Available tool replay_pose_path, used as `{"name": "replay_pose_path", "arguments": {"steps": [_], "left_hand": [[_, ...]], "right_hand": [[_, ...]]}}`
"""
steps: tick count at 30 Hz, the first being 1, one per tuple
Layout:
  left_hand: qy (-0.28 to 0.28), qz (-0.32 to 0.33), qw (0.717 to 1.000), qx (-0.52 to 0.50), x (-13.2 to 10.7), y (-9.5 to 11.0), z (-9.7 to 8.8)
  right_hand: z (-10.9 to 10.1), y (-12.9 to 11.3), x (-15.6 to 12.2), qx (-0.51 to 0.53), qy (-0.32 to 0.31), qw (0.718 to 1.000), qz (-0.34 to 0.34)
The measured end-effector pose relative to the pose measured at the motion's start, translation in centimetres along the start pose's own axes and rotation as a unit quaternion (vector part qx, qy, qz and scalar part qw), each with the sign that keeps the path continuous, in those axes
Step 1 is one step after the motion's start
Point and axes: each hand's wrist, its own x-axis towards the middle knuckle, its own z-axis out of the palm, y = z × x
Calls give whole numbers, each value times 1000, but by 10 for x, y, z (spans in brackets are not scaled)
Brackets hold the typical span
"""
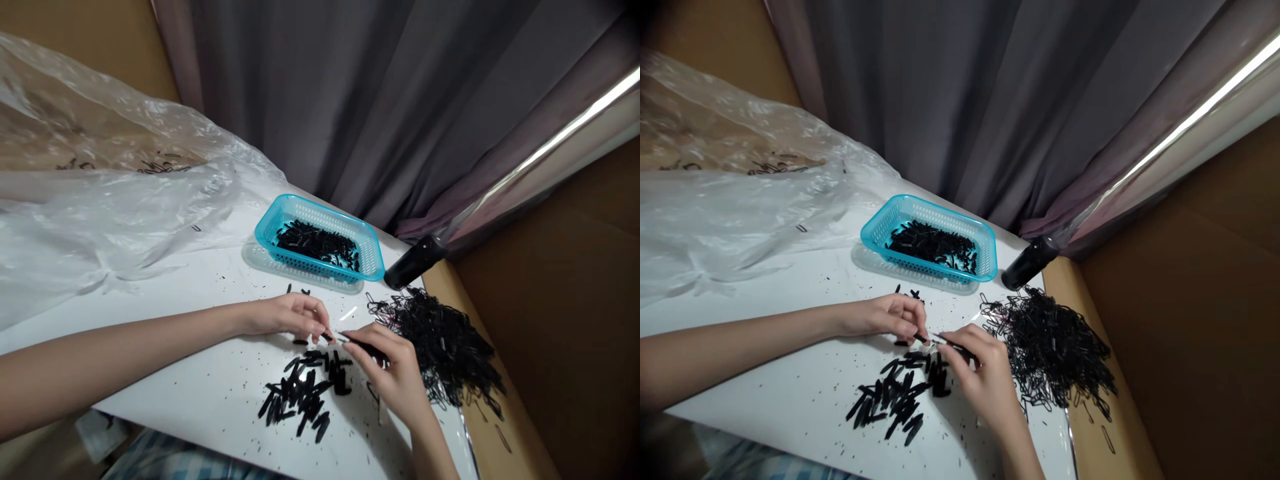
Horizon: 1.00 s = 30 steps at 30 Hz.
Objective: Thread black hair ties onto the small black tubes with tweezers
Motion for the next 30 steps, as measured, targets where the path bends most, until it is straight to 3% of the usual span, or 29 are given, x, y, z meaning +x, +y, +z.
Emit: {"name": "replay_pose_path", "arguments": {"steps": [3, 6, 11, 14, 19, 25, 30], "left_hand": [[22, 14, 1000, 16, 0, 2, 0], [52, 17, 998, 15, 1, 3, 1], [83, 18, 995, -49, 3, 3, 6], [90, 15, 992, -83, 4, 4, 8], [90, 2, 990, -110, 4, 3, 13], [91, -16, 989, -114, 3, -2, 13], [86, -26, 990, -107, 2, 0, 13]], "right_hand": [[-2, 2, 1, -21, 83, 996, -7], [-2, 2, 1, -29, 119, 992, -5], [2, 0, -1, -39, 107, 993, -18], [7, 1, -3, -85, 93, 990, -62], [17, 6, -4, -217, 133, 956, -145], [20, 4, -4, -287, 141, 930, -178], [20, 1, -4, -283, 137, 932, -182]]}}
